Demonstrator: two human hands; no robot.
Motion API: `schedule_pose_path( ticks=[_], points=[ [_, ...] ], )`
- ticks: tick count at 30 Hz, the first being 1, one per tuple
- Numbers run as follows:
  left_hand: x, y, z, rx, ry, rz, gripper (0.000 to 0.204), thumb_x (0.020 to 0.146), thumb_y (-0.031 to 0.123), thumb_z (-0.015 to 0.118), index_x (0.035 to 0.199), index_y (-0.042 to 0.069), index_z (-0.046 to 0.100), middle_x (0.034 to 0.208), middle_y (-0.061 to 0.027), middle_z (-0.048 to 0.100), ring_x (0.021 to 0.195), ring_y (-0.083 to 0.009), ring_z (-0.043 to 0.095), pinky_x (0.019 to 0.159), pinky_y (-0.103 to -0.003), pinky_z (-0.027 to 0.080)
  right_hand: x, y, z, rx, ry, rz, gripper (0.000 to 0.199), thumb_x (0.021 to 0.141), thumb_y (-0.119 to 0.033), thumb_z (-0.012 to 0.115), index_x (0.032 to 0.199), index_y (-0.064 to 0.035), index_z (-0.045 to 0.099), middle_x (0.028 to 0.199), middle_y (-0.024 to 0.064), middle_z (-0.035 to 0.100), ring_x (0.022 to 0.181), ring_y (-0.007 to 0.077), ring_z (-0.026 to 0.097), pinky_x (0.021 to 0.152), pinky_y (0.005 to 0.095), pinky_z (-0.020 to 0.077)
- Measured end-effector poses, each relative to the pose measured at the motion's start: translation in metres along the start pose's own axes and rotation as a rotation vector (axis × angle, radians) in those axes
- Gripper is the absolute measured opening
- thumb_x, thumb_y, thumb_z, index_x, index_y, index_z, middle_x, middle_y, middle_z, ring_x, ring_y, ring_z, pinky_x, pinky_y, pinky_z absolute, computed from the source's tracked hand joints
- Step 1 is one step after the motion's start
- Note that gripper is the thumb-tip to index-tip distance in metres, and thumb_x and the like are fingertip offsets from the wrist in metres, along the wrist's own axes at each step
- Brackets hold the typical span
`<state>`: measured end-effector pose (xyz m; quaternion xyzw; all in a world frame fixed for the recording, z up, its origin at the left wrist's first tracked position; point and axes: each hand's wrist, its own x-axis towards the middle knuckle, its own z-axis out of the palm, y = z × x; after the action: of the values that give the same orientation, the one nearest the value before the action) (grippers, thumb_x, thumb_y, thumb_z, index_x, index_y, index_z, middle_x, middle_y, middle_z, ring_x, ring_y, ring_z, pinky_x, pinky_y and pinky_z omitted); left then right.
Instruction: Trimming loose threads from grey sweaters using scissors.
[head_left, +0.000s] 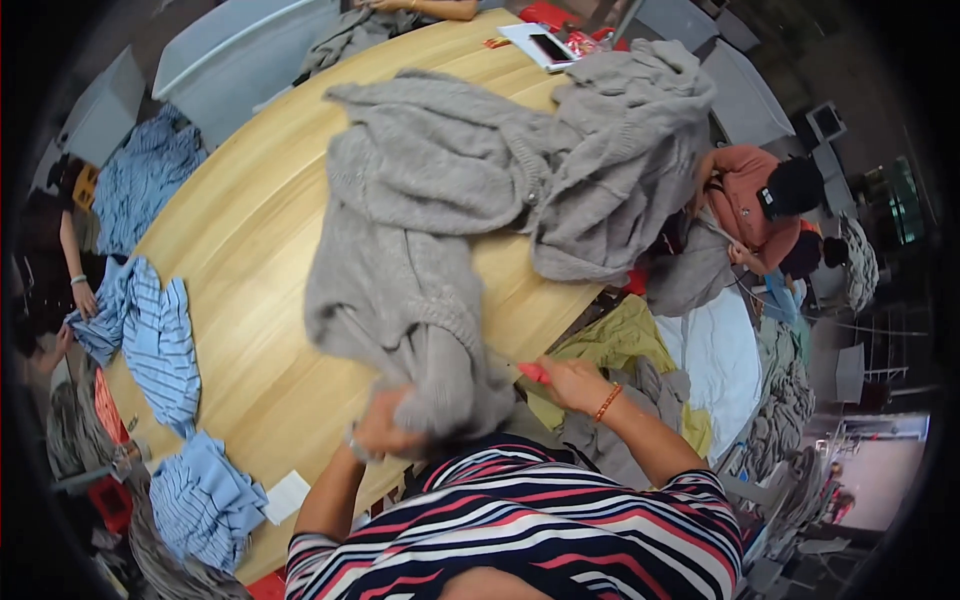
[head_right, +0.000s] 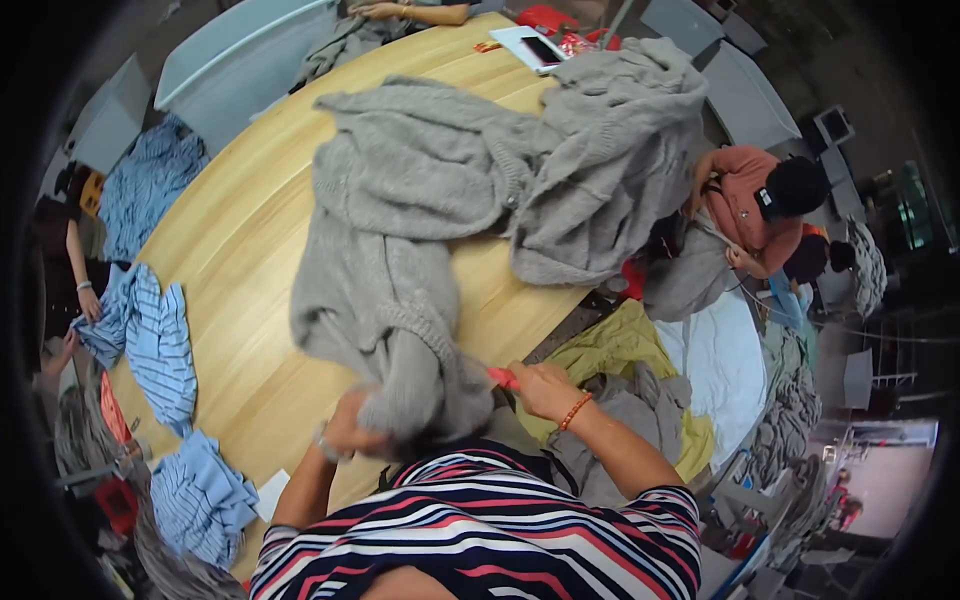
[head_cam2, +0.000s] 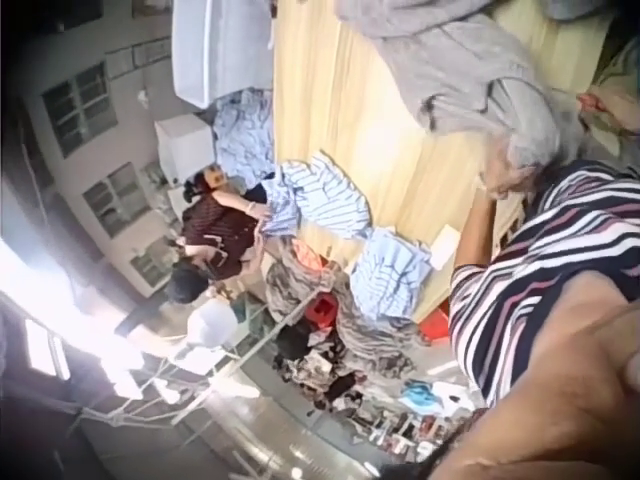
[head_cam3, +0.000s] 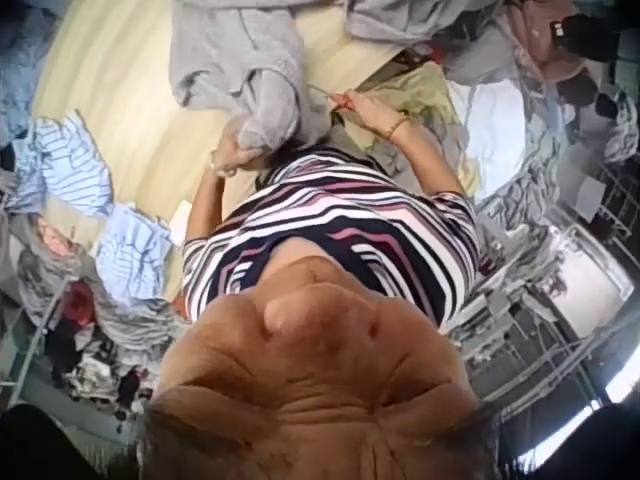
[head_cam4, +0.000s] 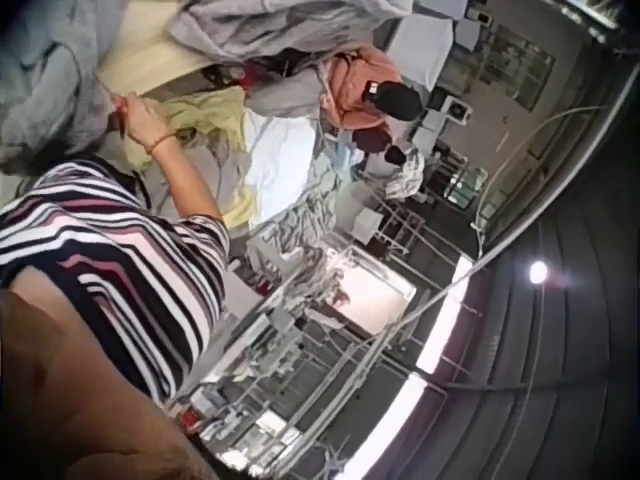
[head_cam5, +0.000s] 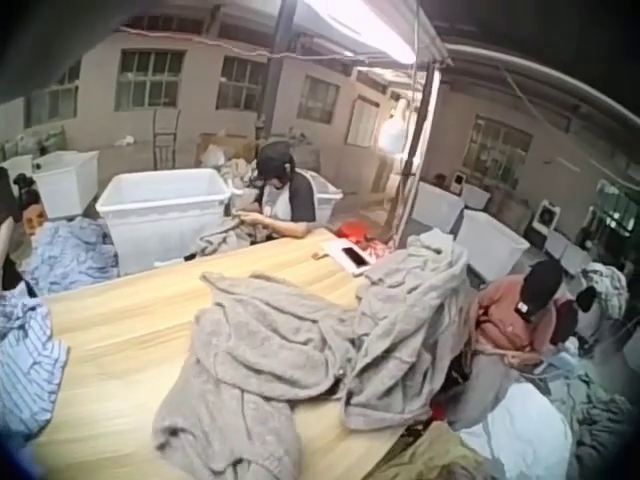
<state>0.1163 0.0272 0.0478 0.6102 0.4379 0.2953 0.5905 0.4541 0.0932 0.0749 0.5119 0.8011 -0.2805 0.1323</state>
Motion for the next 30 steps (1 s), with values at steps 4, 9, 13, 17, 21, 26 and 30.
schedule_pose_path(
  ticks=[4,9,13,17,21,26,30],
  points=[
    [-0.002,0.088,0.004,-0.037,-0.246,0.491,0.048,0.070,0.029,0.073,0.104,-0.003,0.062,0.114,-0.0235,0.058,0.110,-0.0422,0.053,0.097,-0.047,0.038,0.018,-0.018,-0.008,0.066,-0.063,-0.394,0.029,0.072,-0.013,0.062,0.100,-0.0054,0.058,0.082,0.0197,0.062,0.080,0.0404,0.060,0.069,0.0476,0.0474],
    [0.052,0.148,0.021,0.126,-0.117,0.676,0.028,0.075,0.016,0.073,0.097,0.000,0.066,0.109,-0.0187,0.063,0.104,-0.0422,0.057,0.092,-0.048,0.042,0.040,-0.020,-0.069,0.131,0.248,-0.659,0.026,0.066,-0.007,0.063,0.091,-0.0013,0.062,0.081,0.0201,0.061,0.079,0.0371,0.061,0.067,0.0427,0.0489],
    [0.106,0.181,0.037,0.317,-0.125,0.780,0.033,0.073,0.016,0.074,0.100,0.001,0.063,0.108,-0.0195,0.062,0.100,-0.0406,0.057,0.087,-0.046,0.043,0.023,0.024,-0.149,0.250,0.639,-0.618,0.028,0.068,-0.010,0.065,0.094,-0.0007,0.062,0.088,0.0203,0.061,0.079,0.0378,0.060,0.070,0.0440,0.0479],
    [0.173,0.192,0.058,0.277,-0.020,0.858,0.052,0.071,0.010,0.071,0.119,0.000,0.054,0.115,-0.0208,0.053,0.107,-0.0376,0.052,0.086,-0.044,0.044,-0.001,0.086,-0.242,0.329,0.889,-0.557,0.040,0.066,-0.016,0.072,0.100,0.0022,0.061,0.094,0.0195,0.063,0.088,0.0379,0.061,0.079,0.0416,0.0491],
    [0.264,0.198,0.071,0.244,0.173,0.689,0.066,0.074,0.003,0.072,0.135,0.005,0.044,0.127,-0.0212,0.047,0.113,-0.0367,0.049,0.093,-0.040,0.043,0.006,0.196,-0.321,-0.113,1.247,-0.146,0.065,0.067,-0.016,0.071,0.123,0.0060,0.047,0.124,0.0249,0.051,0.119,0.0401,0.045,0.102,0.0386,0.0344],
    [0.338,0.170,0.089,0.272,0.248,0.525,0.055,0.078,0.008,0.070,0.130,0.008,0.050,0.125,-0.0164,0.050,0.110,-0.0296,0.054,0.089,-0.035,0.046,0.053,0.296,-0.494,-0.307,1.248,0.098,0.064,0.077,-0.008,0.062,0.134,0.0080,0.036,0.130,0.0236,0.048,0.122,0.0367,0.044,0.102,0.0352,0.0360],
    [0.354,0.107,0.083,0.260,0.349,0.316,0.053,0.077,0.010,0.071,0.126,0.009,0.052,0.128,-0.0170,0.048,0.114,-0.0339,0.051,0.093,-0.038,0.044,0.138,0.306,-0.512,0.848,1.102,0.178,0.045,0.088,-0.017,0.055,0.126,0.0050,0.048,0.117,0.0224,0.059,0.113,0.0337,0.055,0.092,0.0387,0.0436]
  ],
)
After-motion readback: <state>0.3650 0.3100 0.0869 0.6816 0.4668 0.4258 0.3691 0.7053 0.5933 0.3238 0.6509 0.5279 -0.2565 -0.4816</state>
